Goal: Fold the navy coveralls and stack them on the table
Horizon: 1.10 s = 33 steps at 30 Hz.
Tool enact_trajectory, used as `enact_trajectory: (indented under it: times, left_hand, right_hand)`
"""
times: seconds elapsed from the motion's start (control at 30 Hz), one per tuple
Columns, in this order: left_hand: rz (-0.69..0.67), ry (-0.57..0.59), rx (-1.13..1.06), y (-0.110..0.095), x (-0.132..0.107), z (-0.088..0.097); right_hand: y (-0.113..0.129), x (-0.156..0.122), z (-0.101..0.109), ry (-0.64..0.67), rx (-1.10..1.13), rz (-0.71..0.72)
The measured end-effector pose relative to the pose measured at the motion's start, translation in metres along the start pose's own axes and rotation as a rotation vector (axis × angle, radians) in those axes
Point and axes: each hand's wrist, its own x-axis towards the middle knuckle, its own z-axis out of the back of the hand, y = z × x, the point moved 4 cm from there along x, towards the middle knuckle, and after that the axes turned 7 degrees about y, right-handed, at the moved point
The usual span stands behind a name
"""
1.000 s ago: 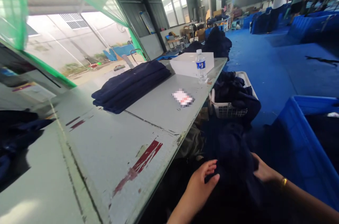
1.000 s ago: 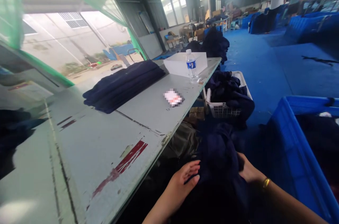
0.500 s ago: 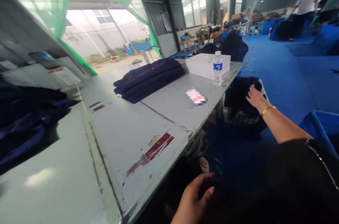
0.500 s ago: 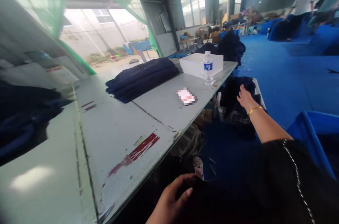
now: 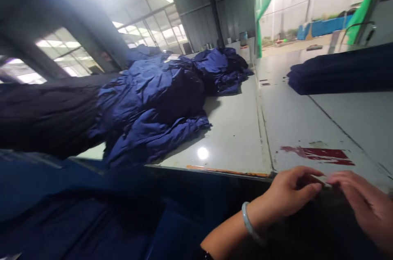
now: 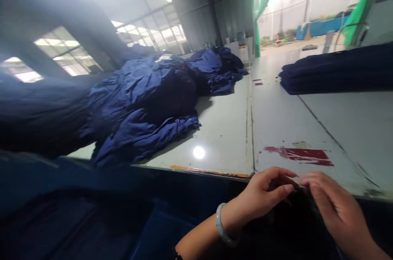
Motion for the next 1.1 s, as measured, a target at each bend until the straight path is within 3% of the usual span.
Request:
enact_trajectory:
  times: [0.13, 0.23, 0.3, 0.37, 0.43, 0.57, 0.7, 0.8, 0.93, 1.1]
  left_hand:
    - [-0.072, -0.317, 0.067, -0.006, -0.040, 0.086]
    - [-0.121, -0.601, 0.086, 0.001, -0.082, 0.160]
    - [-0.121, -0.791, 0.084, 0.010, -0.113, 0.201]
    - [-0.106, -0.930, 0.078, 0.019, -0.144, 0.232]
    - [-0.084, -0.996, 0.092, 0.024, -0.169, 0.256]
    - [-0.066, -1.078, 0.323, 0.009, -0.199, 0.303]
    - [-0.013, -1.136, 0.751, -0.022, -0.206, 0.359]
    - [0.120, -1.124, 0.928, -0.029, -0.202, 0.392]
    - [0.309, -1.064, 0.926, -0.014, -0.197, 0.411]
    - [0.321, -1.056, 0.934, 0.002, -0.198, 0.412]
  right_hand:
    - [0.108, 0.086, -0.079, 0.282, -0.129, 0.332]
    - [0.163, 0.138, -0.162, 0.542, -0.243, 0.539]
    - [0.195, 0.168, -0.222, 0.643, -0.291, 0.640]
    - [0.227, 0.196, -0.280, 0.677, -0.342, 0.662]
    - [0.264, 0.222, -0.331, 0.682, -0.379, 0.679]
    - [0.347, 0.273, -0.405, 0.632, -0.424, 0.781]
    - [0.419, 0.326, -0.448, 0.581, -0.483, 0.809]
    - [0.451, 0.360, -0.464, 0.512, -0.562, 0.756]
    - [0.458, 0.381, -0.474, 0.499, -0.685, 0.764]
    - [0.452, 0.381, -0.474, 0.487, -0.721, 0.827]
